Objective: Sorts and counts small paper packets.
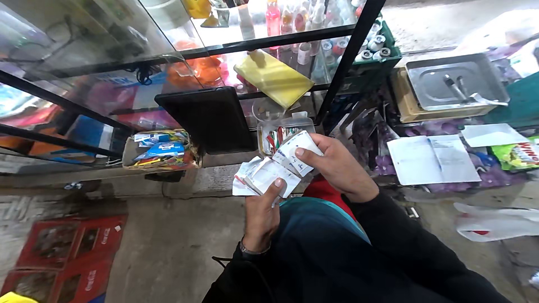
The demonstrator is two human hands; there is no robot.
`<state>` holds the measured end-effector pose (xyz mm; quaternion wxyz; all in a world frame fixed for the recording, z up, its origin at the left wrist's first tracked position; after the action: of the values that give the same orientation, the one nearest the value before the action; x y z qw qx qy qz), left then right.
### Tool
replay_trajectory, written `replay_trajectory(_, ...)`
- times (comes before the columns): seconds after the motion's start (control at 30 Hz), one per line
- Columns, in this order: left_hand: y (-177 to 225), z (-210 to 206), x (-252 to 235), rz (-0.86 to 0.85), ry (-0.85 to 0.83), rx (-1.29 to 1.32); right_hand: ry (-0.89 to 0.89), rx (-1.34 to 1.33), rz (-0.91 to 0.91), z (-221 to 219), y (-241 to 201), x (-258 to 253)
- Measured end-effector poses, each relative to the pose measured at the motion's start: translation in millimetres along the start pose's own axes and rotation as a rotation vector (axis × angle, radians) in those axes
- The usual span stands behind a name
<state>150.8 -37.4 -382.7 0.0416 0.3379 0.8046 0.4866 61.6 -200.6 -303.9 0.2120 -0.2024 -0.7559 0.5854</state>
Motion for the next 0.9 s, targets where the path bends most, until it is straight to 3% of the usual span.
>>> replay_trajectory(0.3,-2.1,6.2,5.9,0.028,-0.082,0.167,0.072,0.025,0.039,10.8,-2.9,5.3)
replay_trajectory(0.9,-2.3,2.6,5.0,0.006,-0.016,0.043,0.108,-0.065,0.023,12.9,-0.7,11.3)
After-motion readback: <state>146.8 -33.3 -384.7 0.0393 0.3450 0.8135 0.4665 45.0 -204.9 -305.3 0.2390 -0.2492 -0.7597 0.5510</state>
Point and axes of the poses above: each hand's wrist, its own x-axis away from the middle knuckle, its own z-axis out of the back of the hand, y = z × x, the point moved 4 cm from there along -x, towards the middle knuckle, and after that the axes turned 11 degrees about -x, right-handed, at the moved point
